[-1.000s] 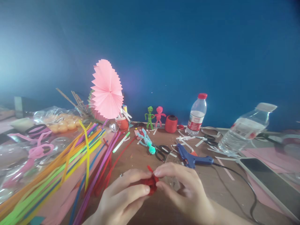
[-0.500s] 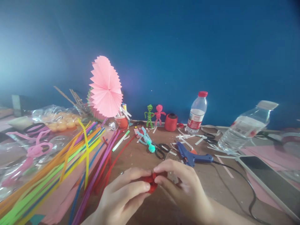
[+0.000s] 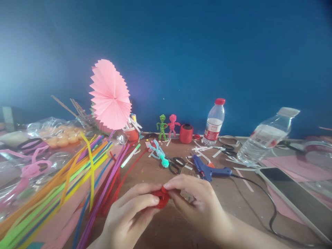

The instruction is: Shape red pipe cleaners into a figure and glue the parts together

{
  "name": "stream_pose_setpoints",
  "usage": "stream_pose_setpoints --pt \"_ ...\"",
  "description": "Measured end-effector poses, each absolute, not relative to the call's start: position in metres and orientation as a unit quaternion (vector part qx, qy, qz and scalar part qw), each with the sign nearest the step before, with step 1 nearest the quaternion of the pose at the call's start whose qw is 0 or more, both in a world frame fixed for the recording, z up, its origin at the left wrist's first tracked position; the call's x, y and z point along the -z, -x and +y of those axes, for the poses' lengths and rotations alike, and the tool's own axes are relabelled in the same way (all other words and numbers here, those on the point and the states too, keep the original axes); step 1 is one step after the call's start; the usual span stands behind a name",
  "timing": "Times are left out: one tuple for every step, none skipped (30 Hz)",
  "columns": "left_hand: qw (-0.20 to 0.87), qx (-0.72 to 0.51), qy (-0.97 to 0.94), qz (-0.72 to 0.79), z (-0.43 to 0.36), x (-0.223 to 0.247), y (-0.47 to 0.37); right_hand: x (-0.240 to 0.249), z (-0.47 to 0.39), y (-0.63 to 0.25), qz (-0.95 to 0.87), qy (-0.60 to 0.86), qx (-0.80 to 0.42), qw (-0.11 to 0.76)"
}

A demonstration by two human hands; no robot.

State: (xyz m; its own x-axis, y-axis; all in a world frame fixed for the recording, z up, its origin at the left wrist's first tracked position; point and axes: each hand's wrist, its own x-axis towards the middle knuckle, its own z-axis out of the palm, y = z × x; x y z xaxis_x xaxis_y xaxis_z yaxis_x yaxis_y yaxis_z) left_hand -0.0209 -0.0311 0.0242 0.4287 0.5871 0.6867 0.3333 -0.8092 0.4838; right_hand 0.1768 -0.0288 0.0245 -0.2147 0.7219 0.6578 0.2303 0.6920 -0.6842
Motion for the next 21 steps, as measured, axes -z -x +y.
stream_pose_setpoints --pt "0.134 -0.456 -0.836 0.275 -0.031 -0.024 0.021 -0.024 -0.028 -0.177 -0.747 0.321 -0.228 0.535" --pt "0.129 -0.452 -0.838 0.275 -0.032 -0.025 0.021 -0.025 -0.028 -0.177 -0.75 0.323 -0.229 0.531" --pt "0.123 -0.448 -0.841 0.277 -0.032 -0.025 0.021 -0.025 -0.028 -0.177 -0.752 0.325 -0.23 0.526" --pt "0.119 -0.444 -0.843 0.279 -0.032 -0.025 0.022 -0.026 -0.028 -0.177 -0.753 0.328 -0.232 0.521" --pt "0.115 -0.44 -0.845 0.28 -0.032 -0.025 0.022 -0.026 -0.028 -0.177 -0.754 0.33 -0.233 0.518" --pt "0.113 -0.438 -0.847 0.279 -0.032 -0.025 0.022 -0.027 -0.028 -0.177 -0.755 0.329 -0.235 0.516" --pt "0.112 -0.436 -0.847 0.281 -0.032 -0.024 0.022 -0.028 -0.028 -0.177 -0.755 0.329 -0.236 0.515" --pt "0.112 -0.434 -0.848 0.284 -0.032 -0.024 0.022 -0.028 -0.028 -0.177 -0.755 0.327 -0.237 0.517" --pt "0.11 -0.435 -0.846 0.288 -0.032 -0.024 0.022 -0.029 -0.028 -0.177 -0.754 0.326 -0.239 0.518" --pt "0.106 -0.437 -0.844 0.293 -0.032 -0.023 0.022 -0.03 -0.028 -0.177 -0.753 0.326 -0.242 0.517" --pt "0.099 -0.44 -0.841 0.299 -0.032 -0.023 0.022 -0.03 -0.028 -0.177 -0.753 0.327 -0.246 0.515" --pt "0.092 -0.444 -0.838 0.303 -0.032 -0.023 0.021 -0.031 -0.027 -0.177 -0.752 0.33 -0.251 0.513" --pt "0.084 -0.447 -0.836 0.306 -0.032 -0.022 0.021 -0.032 -0.027 -0.177 -0.751 0.332 -0.257 0.509" --pt "0.079 -0.448 -0.836 0.306 -0.032 -0.022 0.021 -0.032 -0.027 -0.177 -0.749 0.335 -0.264 0.507" --pt "0.078 -0.446 -0.838 0.305 -0.032 -0.023 0.021 -0.033 -0.027 -0.177 -0.745 0.339 -0.272 0.506" --pt "0.079 -0.441 -0.841 0.303 -0.033 -0.023 0.02 -0.034 -0.028 -0.177 -0.741 0.342 -0.28 0.506" --pt "0.082 -0.438 -0.843 0.302 -0.033 -0.023 0.02 -0.034 -0.028 -0.177 -0.736 0.344 -0.288 0.506" --pt "0.085 -0.436 -0.844 0.301 -0.033 -0.024 0.02 -0.035 -0.029 -0.177 -0.732 0.345 -0.296 0.507" --pt "0.09 -0.437 -0.843 0.3 -0.033 -0.024 0.02 -0.035 -0.03 -0.178 -0.73 0.345 -0.301 0.508" --pt "0.094 -0.44 -0.841 0.299 -0.033 -0.024 0.02 -0.035 -0.03 -0.178 -0.728 0.343 -0.307 0.508" --pt "0.1 -0.445 -0.839 0.297 -0.033 -0.024 0.02 -0.035 -0.031 -0.177 -0.726 0.34 -0.313 0.509"
